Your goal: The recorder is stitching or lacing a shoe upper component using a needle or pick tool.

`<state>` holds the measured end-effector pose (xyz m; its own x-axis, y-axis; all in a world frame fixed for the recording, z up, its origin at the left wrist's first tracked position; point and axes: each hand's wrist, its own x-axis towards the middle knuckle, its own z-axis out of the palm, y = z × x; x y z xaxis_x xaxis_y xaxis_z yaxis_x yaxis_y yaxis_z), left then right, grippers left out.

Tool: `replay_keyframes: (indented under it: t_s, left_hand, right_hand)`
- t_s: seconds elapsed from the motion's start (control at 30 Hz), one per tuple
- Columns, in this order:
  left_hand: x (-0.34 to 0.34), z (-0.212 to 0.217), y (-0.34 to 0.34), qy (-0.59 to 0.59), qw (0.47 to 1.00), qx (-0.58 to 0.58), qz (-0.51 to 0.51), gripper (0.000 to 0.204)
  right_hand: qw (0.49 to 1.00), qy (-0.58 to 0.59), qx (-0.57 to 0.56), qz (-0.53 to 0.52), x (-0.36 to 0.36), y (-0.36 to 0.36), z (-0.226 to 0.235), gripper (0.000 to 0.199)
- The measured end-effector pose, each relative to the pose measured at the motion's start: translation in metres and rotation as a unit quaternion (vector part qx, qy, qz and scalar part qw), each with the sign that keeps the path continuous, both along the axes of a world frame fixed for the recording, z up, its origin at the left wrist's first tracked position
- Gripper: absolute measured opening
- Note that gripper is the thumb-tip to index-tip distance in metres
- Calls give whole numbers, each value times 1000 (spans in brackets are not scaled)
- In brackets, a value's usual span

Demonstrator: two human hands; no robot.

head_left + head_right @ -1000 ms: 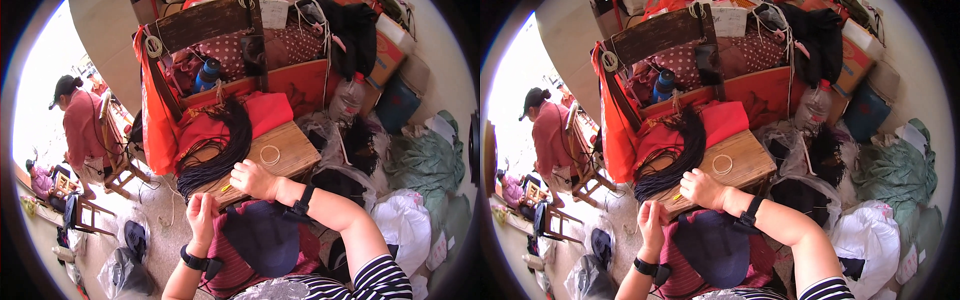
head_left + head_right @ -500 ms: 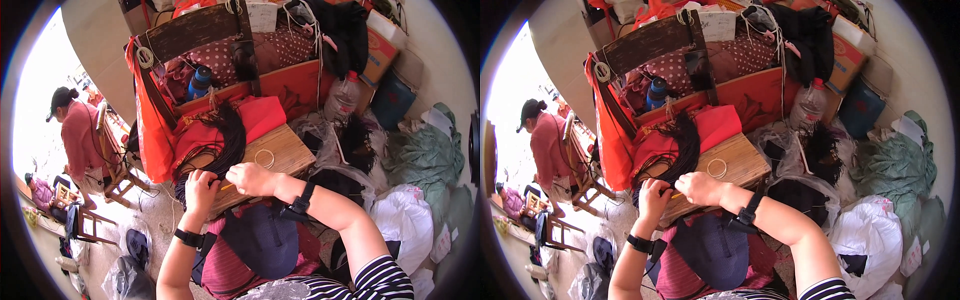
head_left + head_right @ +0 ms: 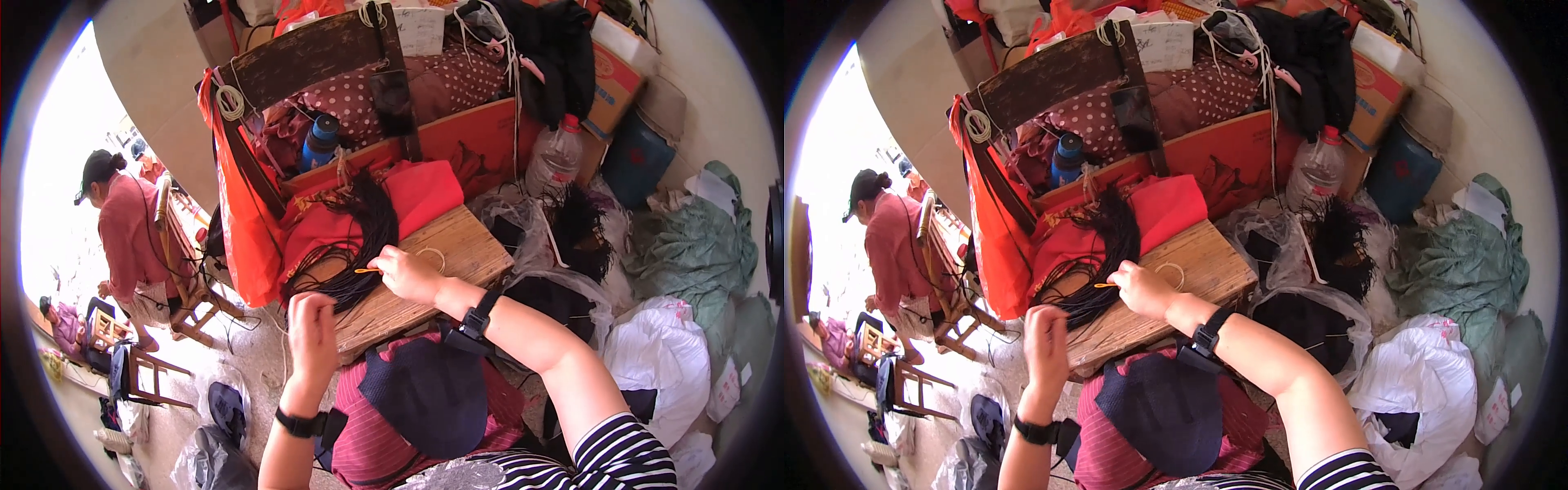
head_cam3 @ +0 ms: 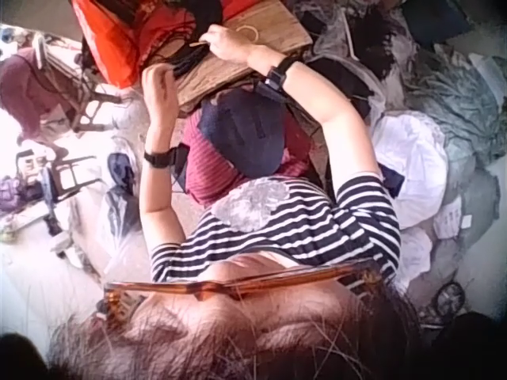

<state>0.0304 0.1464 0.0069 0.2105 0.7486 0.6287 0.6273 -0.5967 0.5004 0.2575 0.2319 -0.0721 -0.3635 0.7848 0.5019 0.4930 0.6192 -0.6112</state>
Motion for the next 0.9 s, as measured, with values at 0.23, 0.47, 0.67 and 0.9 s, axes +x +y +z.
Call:
replay_keyframes:
  t_s: [0.23,0.47,0.67,0.9]
  left_hand:
    - [-41,56,-81,-367,925,86,41,7]
    - [-36,50,-115,-165,984,45,39,11]
    - [-22,27,-150,-163,984,-55,-49,23]
    - [-28,1,-168,-197,978,-44,-49,21]
  right_hand:
    - [1000,12,-19,8,-6,10,-7,24]
    - [996,71,47,-27,-9,-25,10,12]
    - [758,324,-532,190,-6,-167,74,16]
    - [684,193,-602,365,9,-241,79,33]
